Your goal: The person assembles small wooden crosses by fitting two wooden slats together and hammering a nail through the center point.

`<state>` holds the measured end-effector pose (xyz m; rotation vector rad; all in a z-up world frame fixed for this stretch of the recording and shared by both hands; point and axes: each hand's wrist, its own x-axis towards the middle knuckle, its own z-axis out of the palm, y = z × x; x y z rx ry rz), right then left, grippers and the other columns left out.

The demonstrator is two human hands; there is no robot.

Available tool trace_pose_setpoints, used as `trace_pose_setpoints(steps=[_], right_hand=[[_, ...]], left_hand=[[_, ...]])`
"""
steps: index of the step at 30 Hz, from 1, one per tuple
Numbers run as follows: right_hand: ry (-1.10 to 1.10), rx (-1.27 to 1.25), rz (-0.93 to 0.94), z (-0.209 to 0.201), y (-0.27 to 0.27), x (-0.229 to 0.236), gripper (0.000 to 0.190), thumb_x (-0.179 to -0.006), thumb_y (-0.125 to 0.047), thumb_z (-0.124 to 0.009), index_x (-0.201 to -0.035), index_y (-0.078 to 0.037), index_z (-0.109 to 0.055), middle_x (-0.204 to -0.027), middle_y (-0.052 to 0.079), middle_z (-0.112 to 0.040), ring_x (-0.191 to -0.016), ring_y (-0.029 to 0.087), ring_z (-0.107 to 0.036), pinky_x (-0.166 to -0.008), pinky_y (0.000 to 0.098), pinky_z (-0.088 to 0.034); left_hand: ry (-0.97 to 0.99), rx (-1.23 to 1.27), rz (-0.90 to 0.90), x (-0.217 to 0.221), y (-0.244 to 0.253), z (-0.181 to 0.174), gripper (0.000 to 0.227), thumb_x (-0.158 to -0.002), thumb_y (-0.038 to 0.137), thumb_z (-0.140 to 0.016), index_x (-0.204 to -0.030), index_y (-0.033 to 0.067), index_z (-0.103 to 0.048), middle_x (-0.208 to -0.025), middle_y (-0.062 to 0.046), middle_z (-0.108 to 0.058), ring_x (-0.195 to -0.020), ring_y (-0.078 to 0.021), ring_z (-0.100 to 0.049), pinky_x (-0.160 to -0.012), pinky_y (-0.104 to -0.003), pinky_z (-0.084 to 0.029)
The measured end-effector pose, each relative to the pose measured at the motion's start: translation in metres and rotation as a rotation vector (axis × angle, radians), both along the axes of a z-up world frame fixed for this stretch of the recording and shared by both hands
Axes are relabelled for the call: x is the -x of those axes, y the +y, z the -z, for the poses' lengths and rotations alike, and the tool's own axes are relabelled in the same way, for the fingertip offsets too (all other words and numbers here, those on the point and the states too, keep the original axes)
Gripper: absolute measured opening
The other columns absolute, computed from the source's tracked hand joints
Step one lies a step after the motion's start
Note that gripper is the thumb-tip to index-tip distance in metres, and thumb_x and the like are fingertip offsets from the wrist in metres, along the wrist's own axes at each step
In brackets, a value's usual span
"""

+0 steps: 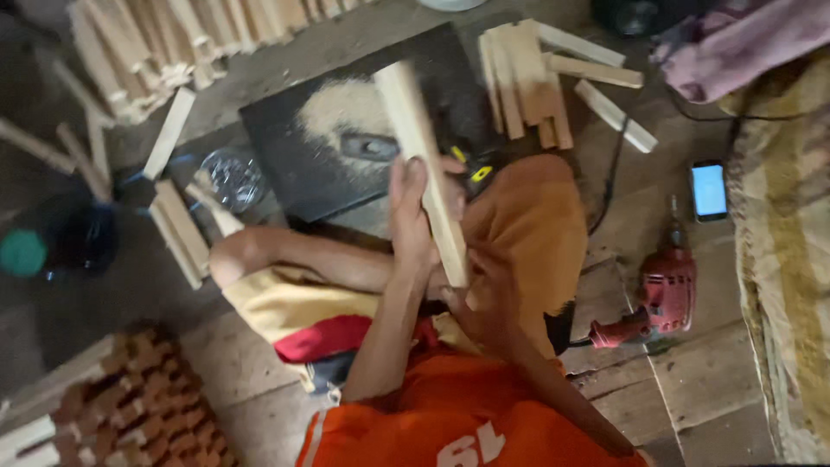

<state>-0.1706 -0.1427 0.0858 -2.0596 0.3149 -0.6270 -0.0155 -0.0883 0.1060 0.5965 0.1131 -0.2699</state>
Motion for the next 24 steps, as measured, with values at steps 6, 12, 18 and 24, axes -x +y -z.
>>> trace_pose_setpoints(steps=[6,12,18,24], right_hand=[[-0.098,0.134,-0.053,-0.006,0.012,-0.004,0.062,-0.081,-0.014,-0.086,-0.137,-0.002,-0.062,-0.120,0.014,-0.065,-0.102,0.025,-0.069,-0.089,0.0361,-0.057],[0.081,-0.127,0.022,-0.004,0.028,-0.010,0.056,-0.088,-0.014,-0.082,-0.140,-0.011,-0.061,-0.131,0.015,-0.068,-0.106,0.031,-0.072,-0.075,0.0397,-0.063],[0.179,-1.114,0.052,-0.047,0.025,-0.022,0.054,-0.090,-0.012,-0.071,-0.142,-0.015,-0.056,-0.120,0.010,-0.068,-0.089,0.014,-0.067,-0.073,0.0394,-0.066],[0.125,-1.293,-0.036,-0.021,0.014,-0.018,0.051,-0.100,-0.006,-0.057,-0.150,-0.011,-0.049,-0.130,0.006,-0.063,-0.090,0.014,-0.066,-0.072,0.0403,-0.068]], left_hand=[[-0.015,0.311,0.302,-0.005,0.010,0.017,0.032,-0.105,0.028,-0.057,-0.132,0.0111,-0.053,-0.100,-0.031,-0.067,-0.069,-0.0359,-0.071,-0.047,-0.039,-0.058],[-0.058,0.284,0.272,-0.014,0.019,0.009,0.032,-0.097,0.013,-0.065,-0.126,0.0007,-0.057,-0.113,-0.036,-0.066,-0.086,-0.0421,-0.073,-0.067,-0.045,-0.064],[0.065,0.141,0.191,-0.008,0.020,-0.029,0.022,-0.096,0.016,-0.071,-0.108,-0.0020,-0.065,-0.097,-0.027,-0.074,-0.086,-0.0330,-0.077,-0.083,-0.049,-0.064],[0.201,0.063,0.125,-0.003,0.015,-0.055,0.022,-0.095,0.020,-0.074,-0.107,0.0013,-0.075,-0.090,-0.017,-0.077,-0.078,-0.0233,-0.078,-0.074,-0.036,-0.065]])
